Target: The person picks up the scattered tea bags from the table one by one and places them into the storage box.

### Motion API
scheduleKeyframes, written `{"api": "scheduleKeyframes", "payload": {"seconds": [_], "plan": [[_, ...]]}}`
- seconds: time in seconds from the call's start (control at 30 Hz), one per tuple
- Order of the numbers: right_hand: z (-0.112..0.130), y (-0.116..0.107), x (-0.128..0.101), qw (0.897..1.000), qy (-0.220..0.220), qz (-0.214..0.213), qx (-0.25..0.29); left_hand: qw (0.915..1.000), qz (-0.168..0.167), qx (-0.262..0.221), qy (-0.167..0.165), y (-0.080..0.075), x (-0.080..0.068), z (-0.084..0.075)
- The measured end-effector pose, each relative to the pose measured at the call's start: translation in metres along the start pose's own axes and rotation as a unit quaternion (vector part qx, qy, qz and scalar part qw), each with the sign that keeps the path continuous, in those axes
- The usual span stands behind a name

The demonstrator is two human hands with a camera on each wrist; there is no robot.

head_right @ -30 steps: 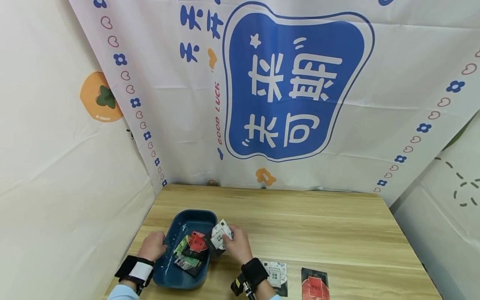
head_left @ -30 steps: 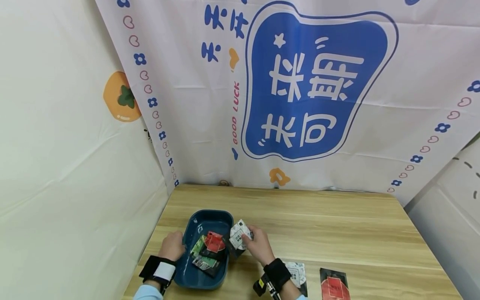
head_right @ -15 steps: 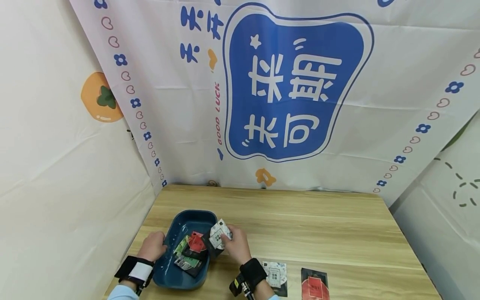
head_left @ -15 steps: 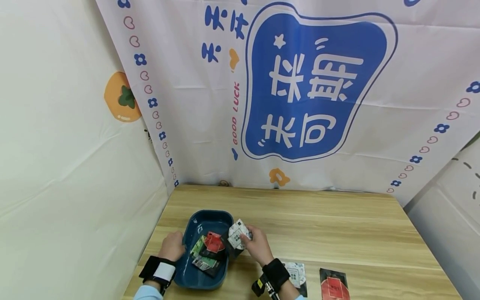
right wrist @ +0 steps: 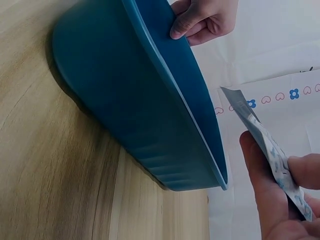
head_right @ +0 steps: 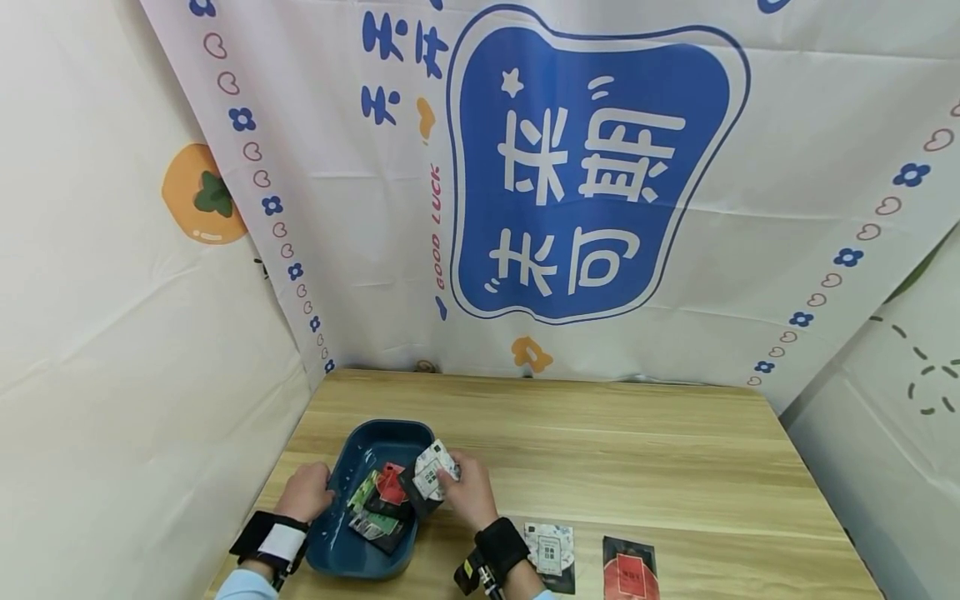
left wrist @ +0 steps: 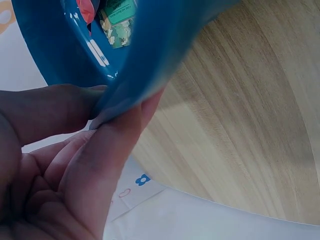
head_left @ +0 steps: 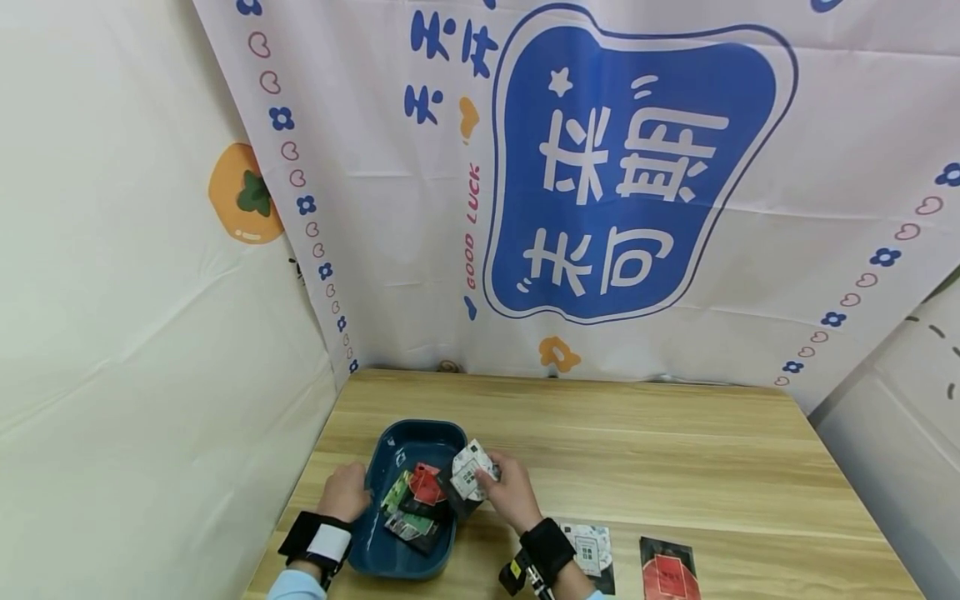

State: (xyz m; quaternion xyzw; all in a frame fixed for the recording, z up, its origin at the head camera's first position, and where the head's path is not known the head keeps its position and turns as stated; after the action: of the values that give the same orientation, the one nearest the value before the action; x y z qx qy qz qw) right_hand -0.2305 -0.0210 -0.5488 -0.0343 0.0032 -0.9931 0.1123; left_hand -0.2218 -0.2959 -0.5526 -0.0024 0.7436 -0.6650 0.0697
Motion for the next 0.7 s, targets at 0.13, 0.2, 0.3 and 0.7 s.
{"api": "scheduleKeyframes", "payload": {"seconds": [0.13, 0.2, 0.3, 0.7], "plan": [[-0.0001, 0.0010, -0.0006, 1.000, 0.006, -0.006, 0.001, 0.9999, 0.011, -0.002, -0.005, 0.0012, 0.0007, 0.0003], [-0.0002, 0.0015, -0.0007, 1.000, 0.005, -0.007, 0.003, 0.9999, 0.014, -0.002, -0.005, 0.0014, 0.0010, 0.0004], [0.0005, 0.0023, -0.0006, 1.000, 0.004, -0.008, 0.005, 0.9999, 0.015, -0.003, -0.005, 0.0014, 0.0015, 0.0009], [-0.0018, 0.0054, 0.0013, 1.000, 0.009, -0.008, 0.003, 0.9999, 0.012, 0.003, -0.003, 0.0006, 0.0016, 0.0002]]}}
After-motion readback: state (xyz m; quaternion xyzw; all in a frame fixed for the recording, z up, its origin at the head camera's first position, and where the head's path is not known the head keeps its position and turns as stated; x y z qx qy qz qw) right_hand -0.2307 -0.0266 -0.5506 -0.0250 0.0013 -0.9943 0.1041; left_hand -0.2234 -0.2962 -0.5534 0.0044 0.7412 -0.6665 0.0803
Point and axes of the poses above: each hand's wrist, its own x-axis towards the middle knuckle, its own y-axis out of the palm, z = x × y, the point moved 6 cm from there along x, towards the middle knuckle, and after that the axes turned 15 degrees about x, right-handed, at the moved point
